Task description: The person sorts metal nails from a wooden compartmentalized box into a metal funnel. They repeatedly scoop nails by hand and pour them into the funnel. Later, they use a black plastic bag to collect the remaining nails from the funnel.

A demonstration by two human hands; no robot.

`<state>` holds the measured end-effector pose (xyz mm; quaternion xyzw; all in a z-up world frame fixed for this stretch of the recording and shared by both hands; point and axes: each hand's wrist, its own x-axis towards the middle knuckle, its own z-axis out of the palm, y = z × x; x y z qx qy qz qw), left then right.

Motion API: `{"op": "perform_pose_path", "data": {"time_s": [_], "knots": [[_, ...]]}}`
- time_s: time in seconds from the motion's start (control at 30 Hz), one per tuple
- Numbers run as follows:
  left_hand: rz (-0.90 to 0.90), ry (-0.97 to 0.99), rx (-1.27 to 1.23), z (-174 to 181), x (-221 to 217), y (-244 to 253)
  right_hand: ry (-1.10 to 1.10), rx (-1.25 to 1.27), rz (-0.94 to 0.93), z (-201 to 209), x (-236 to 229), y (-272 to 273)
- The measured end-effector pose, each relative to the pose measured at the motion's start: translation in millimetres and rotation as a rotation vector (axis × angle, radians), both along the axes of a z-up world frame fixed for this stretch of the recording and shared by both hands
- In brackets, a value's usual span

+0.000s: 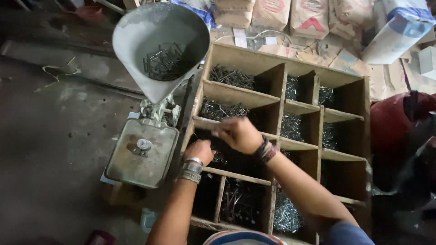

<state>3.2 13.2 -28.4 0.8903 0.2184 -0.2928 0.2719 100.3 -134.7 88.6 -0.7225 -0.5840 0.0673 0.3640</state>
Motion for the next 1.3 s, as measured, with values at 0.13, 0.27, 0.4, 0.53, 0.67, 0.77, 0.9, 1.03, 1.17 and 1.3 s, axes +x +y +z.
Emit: {"op": "perform_pose_path", "data": {"time_s": [0.13, 0.27, 0.4, 0.53, 0.67, 0.77, 0.9, 1.03, 1.17, 1.3], "knots": [[-0.007, -0.009, 0.011, -4.7, -3.2, -3.8, 0.088, -0.327, -0.129, -103.1, -5.7, -41.0], [-0.033, 0.022, 0.048, -16.8, -2.2, -4.1, -0.009, -0.991, -0.170, -194.1, -1.4, -64.4], [-0.030, 0.003, 0.040, 12.3, -2.0, -6.9, -0.287, -0.864, -0.075, -322.6, -7.9, -98.7], [-0.018, 0.017, 0.066, -10.8, -1.5, -5.4, -0.135, -0.929, -0.107, -342.9, 0.1, -88.6], [0.009, 0.015, 0.045, -7.0, -2.0, -6.2, -0.273, -0.915, -0.057, -340.1, 7.8, -84.6], [0.004, 0.016, 0.043, 13.1, -2.9, -8.3, -0.020, -1.012, -0.132, -300.4, 10.3, -67.2], [-0.008, 0.022, 0.065, 26.2, -5.3, -12.1, 0.106, -0.948, -0.253, -258.8, 12.2, -67.6], [0.003, 0.001, 0.069, 11.3, -6.8, -11.0, 0.029, -0.852, -0.232, -206.7, 19.8, -74.6], [0.006, -0.018, 0.040, 22.4, -4.5, -7.0, 0.007, -0.801, -0.296, -122.8, 17.6, -52.5], [0.010, -0.029, 0.033, -2.0, -2.6, -5.4, 0.108, -0.437, -0.099, -3.4, 20.3, -38.7]]}}
